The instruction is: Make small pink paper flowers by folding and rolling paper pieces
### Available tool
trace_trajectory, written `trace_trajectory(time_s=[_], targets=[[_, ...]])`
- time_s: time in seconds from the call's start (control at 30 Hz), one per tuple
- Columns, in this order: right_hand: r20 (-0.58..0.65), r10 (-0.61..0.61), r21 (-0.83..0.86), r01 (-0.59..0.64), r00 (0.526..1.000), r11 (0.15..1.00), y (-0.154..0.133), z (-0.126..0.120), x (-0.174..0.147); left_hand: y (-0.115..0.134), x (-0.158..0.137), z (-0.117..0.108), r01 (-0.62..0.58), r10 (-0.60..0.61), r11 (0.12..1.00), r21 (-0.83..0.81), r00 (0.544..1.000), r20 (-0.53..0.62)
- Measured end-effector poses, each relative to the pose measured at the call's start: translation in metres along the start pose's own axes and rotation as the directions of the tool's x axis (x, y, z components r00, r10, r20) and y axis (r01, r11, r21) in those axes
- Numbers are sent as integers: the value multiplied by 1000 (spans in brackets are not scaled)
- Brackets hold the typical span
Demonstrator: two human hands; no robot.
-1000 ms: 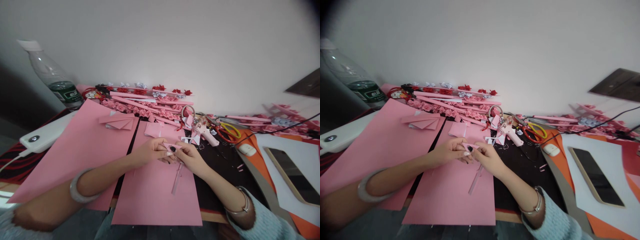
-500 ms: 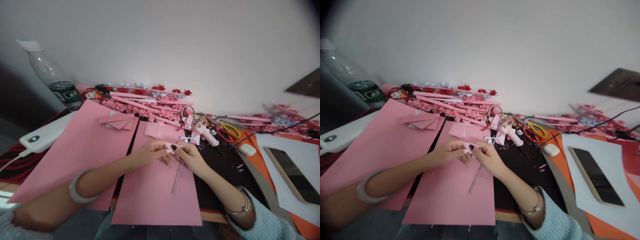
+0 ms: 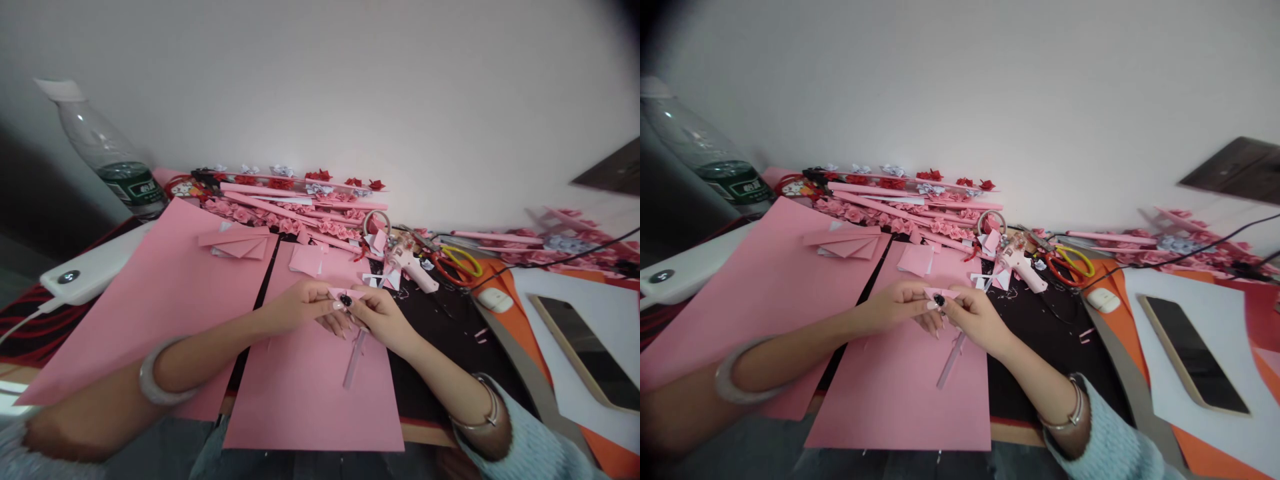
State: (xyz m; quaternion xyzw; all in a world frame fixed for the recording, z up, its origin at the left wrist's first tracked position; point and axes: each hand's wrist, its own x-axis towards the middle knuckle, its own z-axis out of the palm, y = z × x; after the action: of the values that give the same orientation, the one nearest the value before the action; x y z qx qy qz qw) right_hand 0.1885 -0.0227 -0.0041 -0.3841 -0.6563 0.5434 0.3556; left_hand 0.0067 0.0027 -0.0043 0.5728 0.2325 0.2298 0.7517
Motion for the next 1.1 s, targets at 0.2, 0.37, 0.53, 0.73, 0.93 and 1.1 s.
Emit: trace_trajectory(time_s=[0.2,0.37,0.53,0.73,0.93,1.1], targets=[[20,2,1,-2,1000,1000,-3,1,0,-1,-1,0,-27,27,1000,-3,1000,8],[40,-23,-65,26,999,998,-11,3,-1,-4,-1,3,-28,28,1000,6,998,-53],[83,-28,-74,34,996,997,-15,5,-2,-1,-4,6,32,-32,999,8,999,-43],[112,9,-86,1,994,996,-12,5,-4,2,-7,3,89,-89,996,2,996,31],[201,32,-58,-21,979,998,-13,5,-5,-1,-7,2,153,-153,988,6,977,147],[203,10,-82,7,979,997,-9,5,-7,-1,-7,2,164,-158,986,-21,973,166]])
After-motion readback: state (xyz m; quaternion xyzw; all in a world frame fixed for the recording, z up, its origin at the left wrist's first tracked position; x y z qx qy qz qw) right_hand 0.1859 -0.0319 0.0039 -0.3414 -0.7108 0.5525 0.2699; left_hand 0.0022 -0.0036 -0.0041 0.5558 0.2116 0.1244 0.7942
